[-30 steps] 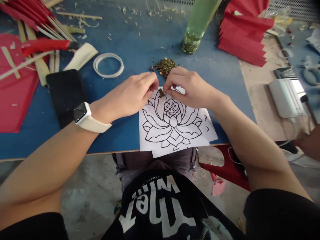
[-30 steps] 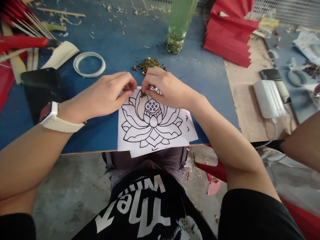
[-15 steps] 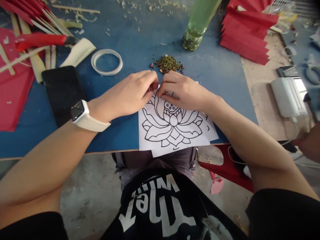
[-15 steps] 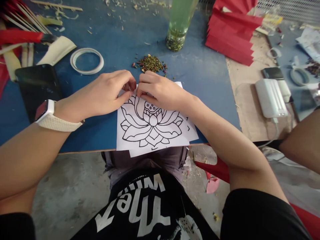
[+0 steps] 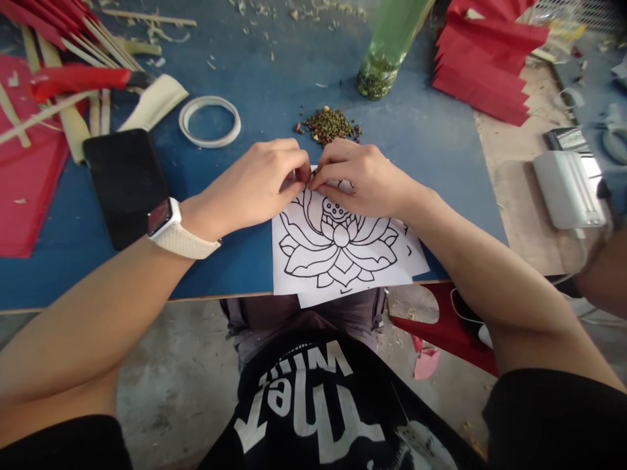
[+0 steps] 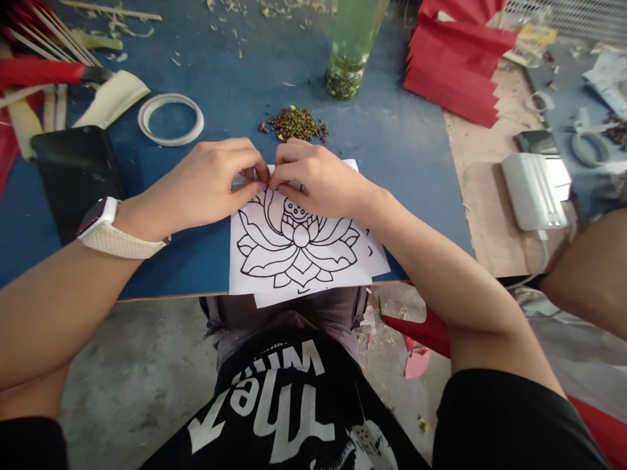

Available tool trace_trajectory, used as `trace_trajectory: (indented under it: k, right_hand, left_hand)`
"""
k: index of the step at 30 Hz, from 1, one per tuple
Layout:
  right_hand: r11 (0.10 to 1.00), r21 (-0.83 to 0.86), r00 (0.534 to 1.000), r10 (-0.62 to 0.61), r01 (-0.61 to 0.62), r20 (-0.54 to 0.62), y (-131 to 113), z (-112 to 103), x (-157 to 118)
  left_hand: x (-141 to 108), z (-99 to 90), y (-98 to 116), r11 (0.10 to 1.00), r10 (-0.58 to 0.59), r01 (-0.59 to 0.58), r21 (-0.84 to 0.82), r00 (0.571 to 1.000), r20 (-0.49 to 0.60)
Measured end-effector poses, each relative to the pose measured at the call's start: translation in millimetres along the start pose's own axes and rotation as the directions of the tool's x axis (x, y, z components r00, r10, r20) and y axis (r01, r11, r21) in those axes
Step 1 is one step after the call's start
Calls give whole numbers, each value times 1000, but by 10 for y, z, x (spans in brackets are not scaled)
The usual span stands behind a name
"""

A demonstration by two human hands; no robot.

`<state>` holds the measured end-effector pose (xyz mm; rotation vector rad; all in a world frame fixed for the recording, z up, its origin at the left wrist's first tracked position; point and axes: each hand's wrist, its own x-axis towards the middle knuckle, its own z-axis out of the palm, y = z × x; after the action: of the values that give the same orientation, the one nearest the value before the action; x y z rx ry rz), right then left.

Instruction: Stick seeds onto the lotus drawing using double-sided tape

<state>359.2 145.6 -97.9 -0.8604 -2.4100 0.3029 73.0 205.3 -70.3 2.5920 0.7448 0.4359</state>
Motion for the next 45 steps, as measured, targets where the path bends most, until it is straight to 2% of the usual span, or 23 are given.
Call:
trace_trajectory:
  k: [5, 10, 13, 21, 28, 31, 39, 45]
  right_hand:
    - [998, -37, 998, -60, 59, -5, -25, -29, 6]
    - [987, -145, 993, -57, 71, 100, -28, -59, -6]
    - [980, -185, 991, -51, 74, 126, -37, -67, -5]
    - [990, -109, 996, -90, 89, -8, 24, 4, 6]
    - [993, -22, 986, 112, -115, -123, -2, -30, 30]
    - [988, -28, 975, 143, -149, -170, -37, -73, 44]
    - [970, 1, 961, 242, -244, -135, -32, -42, 62]
    - [990, 22, 980, 143, -141, -142, 0, -71, 41]
  left_hand:
    - [1, 30, 10, 1000, 1, -1, -13, 1000, 6]
    - [3, 18, 4, 999, 32, -31, -40, 999, 13]
    - [12, -5, 5, 998, 30, -30, -51, 999, 12]
    - [17, -63, 20, 999, 19, -18, -49, 1000, 9]
    - [24, 7, 25, 994, -50, 48, -102, 999, -22]
    - [40, 48, 36, 992, -58, 54, -117, 998, -26]
    - [57, 79, 67, 995, -69, 64, -81, 996, -60]
    - [67, 116, 78, 988, -97, 85, -130, 991, -88]
